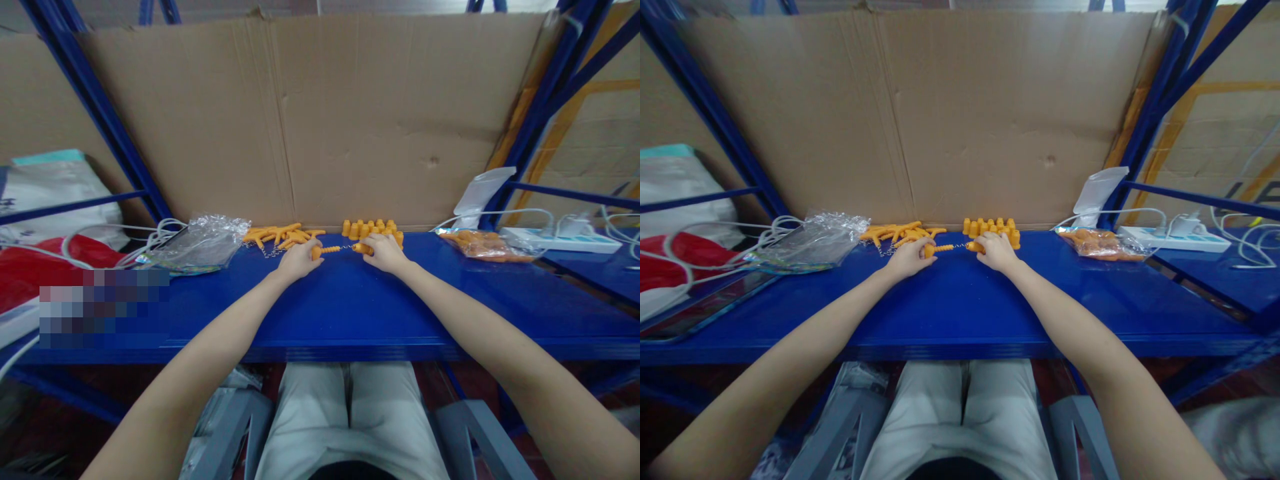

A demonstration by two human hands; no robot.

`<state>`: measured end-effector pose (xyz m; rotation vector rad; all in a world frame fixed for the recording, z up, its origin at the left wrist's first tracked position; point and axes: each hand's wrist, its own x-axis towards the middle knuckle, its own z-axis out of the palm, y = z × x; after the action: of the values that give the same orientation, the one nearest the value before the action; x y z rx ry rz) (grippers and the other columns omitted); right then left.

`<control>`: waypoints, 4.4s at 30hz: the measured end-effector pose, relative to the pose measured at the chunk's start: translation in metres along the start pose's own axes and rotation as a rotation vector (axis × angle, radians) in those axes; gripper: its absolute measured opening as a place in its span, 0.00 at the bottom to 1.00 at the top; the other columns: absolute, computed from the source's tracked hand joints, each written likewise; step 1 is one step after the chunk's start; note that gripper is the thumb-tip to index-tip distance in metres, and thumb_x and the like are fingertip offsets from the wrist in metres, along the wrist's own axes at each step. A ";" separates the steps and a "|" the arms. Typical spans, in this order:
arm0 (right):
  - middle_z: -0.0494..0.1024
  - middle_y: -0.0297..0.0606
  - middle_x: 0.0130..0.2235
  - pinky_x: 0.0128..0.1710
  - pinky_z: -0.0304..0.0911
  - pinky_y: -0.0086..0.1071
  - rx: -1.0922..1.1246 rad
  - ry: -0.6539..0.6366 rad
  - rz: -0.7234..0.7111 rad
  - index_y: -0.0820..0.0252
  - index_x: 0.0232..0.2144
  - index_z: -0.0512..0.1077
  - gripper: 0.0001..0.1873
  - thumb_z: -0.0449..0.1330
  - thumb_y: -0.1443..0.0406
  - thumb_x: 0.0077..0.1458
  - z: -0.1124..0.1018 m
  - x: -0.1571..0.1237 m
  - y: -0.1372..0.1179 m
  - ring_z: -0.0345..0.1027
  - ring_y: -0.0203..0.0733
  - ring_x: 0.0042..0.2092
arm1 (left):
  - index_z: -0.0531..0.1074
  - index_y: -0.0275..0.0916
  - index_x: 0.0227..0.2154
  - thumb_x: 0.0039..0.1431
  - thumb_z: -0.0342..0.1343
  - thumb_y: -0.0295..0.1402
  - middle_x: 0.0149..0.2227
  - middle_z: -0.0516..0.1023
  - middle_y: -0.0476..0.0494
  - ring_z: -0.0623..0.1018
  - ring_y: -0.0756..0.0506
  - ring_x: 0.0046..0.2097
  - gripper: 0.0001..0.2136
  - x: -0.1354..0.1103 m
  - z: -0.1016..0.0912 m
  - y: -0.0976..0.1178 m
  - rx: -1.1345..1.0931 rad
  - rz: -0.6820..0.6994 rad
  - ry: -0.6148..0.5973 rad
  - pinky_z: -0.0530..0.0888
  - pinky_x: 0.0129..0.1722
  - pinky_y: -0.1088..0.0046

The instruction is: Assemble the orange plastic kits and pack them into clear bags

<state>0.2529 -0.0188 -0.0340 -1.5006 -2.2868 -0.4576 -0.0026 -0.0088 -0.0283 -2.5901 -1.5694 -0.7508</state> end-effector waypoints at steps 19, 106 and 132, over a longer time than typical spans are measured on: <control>0.72 0.52 0.49 0.48 0.61 0.45 0.067 0.016 -0.111 0.61 0.58 0.69 0.24 0.54 0.67 0.59 0.003 0.001 -0.009 0.68 0.51 0.46 | 0.69 0.42 0.49 0.56 0.58 0.35 0.28 0.76 0.49 0.78 0.42 0.35 0.17 -0.005 0.002 0.012 0.028 0.041 -0.053 0.70 0.35 0.70; 0.77 0.37 0.25 0.19 0.67 0.25 1.204 -0.156 0.397 0.61 0.41 0.66 0.09 0.56 0.60 0.63 0.009 0.006 0.007 0.70 0.33 0.21 | 0.67 0.41 0.35 0.48 0.63 0.23 0.39 0.77 0.46 0.77 0.42 0.43 0.13 0.015 0.023 0.012 -0.177 0.004 0.133 0.70 0.48 0.65; 0.77 0.35 0.28 0.15 0.60 0.23 1.253 -0.186 0.420 0.61 0.44 0.67 0.16 0.65 0.64 0.55 -0.007 -0.003 0.006 0.65 0.29 0.18 | 0.67 0.40 0.35 0.48 0.63 0.24 0.34 0.75 0.49 0.77 0.45 0.39 0.13 0.018 0.024 0.011 -0.296 0.043 0.097 0.72 0.44 0.67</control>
<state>0.2601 -0.0221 -0.0289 -1.2144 -1.6167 1.0683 0.0224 0.0069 -0.0399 -2.7221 -1.4695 -1.1666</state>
